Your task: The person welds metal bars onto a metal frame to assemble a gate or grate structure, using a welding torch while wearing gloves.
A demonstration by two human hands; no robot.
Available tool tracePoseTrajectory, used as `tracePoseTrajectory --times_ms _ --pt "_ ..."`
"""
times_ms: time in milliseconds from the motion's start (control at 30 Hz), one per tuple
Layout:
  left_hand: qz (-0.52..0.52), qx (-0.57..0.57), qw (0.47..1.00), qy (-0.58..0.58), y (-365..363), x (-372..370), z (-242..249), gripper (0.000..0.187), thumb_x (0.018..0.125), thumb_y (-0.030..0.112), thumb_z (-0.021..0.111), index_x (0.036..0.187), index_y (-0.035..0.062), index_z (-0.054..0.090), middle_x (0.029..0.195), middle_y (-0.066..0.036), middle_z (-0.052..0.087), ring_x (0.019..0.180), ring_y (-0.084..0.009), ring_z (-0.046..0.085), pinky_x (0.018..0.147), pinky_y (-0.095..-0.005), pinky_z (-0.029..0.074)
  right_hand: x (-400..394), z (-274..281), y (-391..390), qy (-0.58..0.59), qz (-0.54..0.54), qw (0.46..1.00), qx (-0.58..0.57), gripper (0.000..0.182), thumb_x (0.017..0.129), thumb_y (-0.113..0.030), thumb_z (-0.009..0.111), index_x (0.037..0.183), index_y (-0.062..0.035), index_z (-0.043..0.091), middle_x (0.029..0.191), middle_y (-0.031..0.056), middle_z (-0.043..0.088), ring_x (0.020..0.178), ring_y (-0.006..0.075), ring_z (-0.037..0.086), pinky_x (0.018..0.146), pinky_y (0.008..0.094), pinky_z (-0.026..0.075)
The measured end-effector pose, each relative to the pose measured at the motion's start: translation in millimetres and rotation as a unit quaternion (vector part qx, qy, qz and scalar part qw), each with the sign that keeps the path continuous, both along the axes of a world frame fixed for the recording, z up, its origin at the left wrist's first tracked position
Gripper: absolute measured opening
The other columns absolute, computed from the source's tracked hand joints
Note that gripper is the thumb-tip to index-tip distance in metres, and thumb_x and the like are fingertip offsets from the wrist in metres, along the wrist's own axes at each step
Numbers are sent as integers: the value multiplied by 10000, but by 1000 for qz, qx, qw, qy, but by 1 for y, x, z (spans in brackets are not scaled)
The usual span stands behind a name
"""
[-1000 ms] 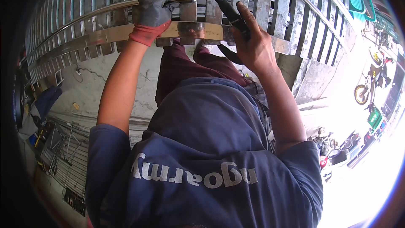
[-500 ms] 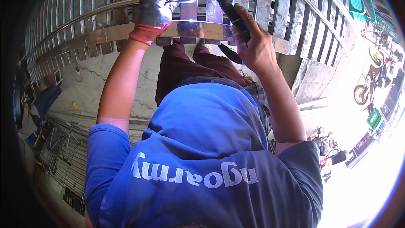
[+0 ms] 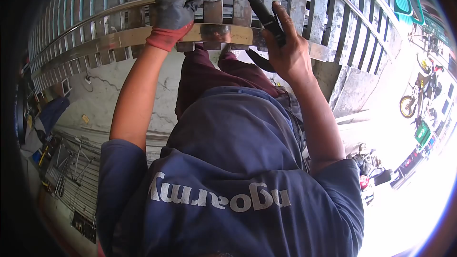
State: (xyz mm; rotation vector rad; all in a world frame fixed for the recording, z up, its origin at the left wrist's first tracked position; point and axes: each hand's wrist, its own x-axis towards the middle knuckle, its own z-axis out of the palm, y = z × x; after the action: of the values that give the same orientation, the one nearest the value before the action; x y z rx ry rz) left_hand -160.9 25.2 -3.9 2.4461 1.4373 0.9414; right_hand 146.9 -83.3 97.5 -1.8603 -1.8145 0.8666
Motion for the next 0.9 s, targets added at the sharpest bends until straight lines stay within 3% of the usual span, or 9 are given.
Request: tracePoseTrajectory --times_ms 433,800,900 --pt "0 -16 1000 14 -1 0 2 457 809 73 827 1234 239 851 1115 -67 763 1077 -324 692 962 -457 559 -2 2 0 0 0 1000 -30 698 1065 -225 727 1702 -256 445 1177 264 803 1036 449 812 853 538 653" --pt "0 -13 1000 11 0 -1 0 480 795 49 804 1234 235 854 1106 -66 759 1072 -319 683 975 -451 551 -2 -4 -1 -2 16 1000 14 665 1065 -216 732 1681 -253 482 1190 258 800 1051 442 811 852 534 655" --pt "-4 -1 1000 15 0 0 4 445 816 44 808 1232 197 854 1079 -85 767 1019 -321 700 942 -446 566 -3 -4 0 -3 22 1000 16 649 1061 -206 740 1666 -241 509 1182 263 797 1045 438 812 844 525 654"
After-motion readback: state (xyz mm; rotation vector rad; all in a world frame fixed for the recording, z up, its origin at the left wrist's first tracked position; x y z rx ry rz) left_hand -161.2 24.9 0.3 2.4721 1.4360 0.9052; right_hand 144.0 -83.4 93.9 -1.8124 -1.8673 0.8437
